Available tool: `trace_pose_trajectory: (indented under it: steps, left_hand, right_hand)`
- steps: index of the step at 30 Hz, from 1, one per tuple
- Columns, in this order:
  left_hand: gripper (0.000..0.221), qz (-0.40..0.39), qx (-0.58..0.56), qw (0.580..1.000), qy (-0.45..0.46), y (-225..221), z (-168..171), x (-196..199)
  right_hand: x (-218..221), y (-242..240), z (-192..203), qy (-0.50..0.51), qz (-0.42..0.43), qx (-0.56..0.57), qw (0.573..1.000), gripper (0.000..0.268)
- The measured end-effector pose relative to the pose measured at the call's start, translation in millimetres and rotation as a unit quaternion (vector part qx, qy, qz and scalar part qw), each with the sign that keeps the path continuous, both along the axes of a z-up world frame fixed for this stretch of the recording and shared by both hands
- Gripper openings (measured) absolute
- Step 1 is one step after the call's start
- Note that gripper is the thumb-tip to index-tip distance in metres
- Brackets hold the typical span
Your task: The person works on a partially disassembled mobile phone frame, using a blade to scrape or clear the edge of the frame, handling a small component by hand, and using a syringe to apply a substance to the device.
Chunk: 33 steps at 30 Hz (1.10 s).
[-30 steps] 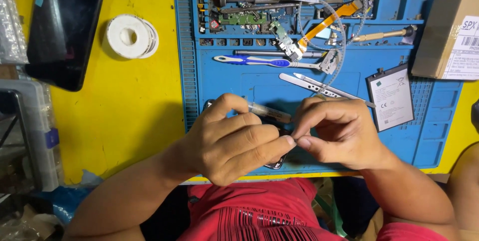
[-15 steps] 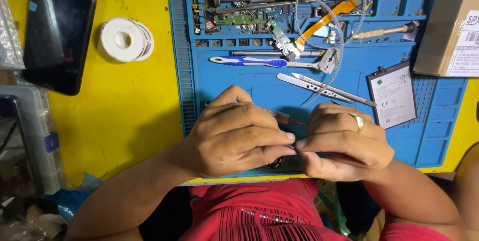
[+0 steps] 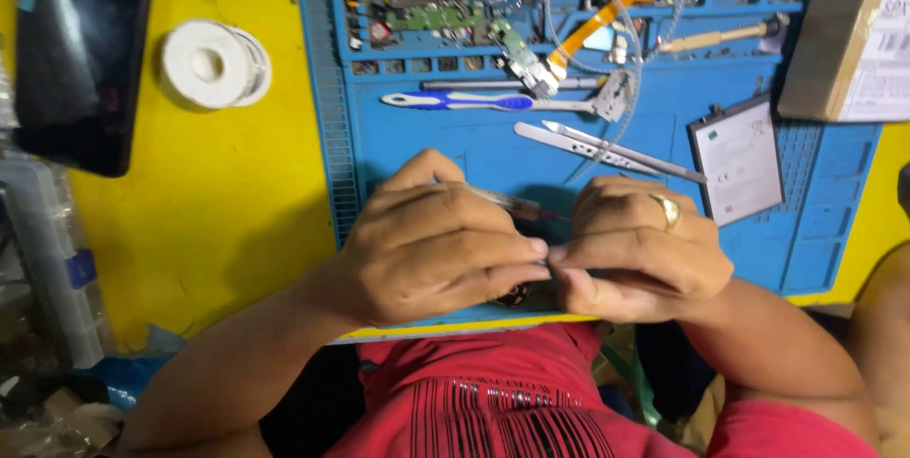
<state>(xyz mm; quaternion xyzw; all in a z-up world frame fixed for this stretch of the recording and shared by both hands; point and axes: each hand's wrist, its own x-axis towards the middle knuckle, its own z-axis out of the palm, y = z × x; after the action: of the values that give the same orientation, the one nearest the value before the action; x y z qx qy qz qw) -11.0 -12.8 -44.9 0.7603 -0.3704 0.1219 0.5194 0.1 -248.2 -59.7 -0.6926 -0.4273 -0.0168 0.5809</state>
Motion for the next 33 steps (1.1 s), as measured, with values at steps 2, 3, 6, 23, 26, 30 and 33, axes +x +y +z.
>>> trace_pose_trajectory:
  steps: [2,3,6,23,26,30,33]
  left_hand:
    - [0.015,-0.002,-0.005,1.0,0.017,-1.7,-0.9,-1.0]
    - [0.016,0.003,-0.006,1.0,0.027,-3.1,-1.7,-0.3]
    - [0.009,-0.01,-0.03,0.996,0.086,-7.0,-1.3,-1.1]
    - [0.012,0.005,-0.067,0.991,0.112,-4.3,-8.4,-3.7]
    - [0.015,0.008,-0.076,0.99,0.118,-3.5,-7.9,-5.6]
    - [0.015,0.005,-0.08,0.989,0.124,-3.0,-8.3,-5.7]
    - [0.014,0.001,-0.078,0.989,0.128,-2.6,-7.3,-5.2]
  right_hand:
    - [-0.3,1.3,-1.2,-0.014,-0.014,-0.005,1.0,0.014]
    - [1.1,1.1,-1.7,-0.035,-0.021,-0.006,0.999,0.014]
    - [4.3,1.4,0.4,-0.063,-0.02,-0.02,0.998,0.011]
    - [-0.8,-0.7,-5.3,-0.053,-0.047,-0.042,0.997,0.017]
    - [-3.7,0.3,-6.1,-0.046,-0.056,-0.036,0.997,0.018]
    - [-6.0,0.1,-8.0,-0.025,-0.074,-0.027,0.997,0.019]
    - [-6.1,-1.2,-10.1,-0.028,-0.069,-0.015,0.997,0.018]
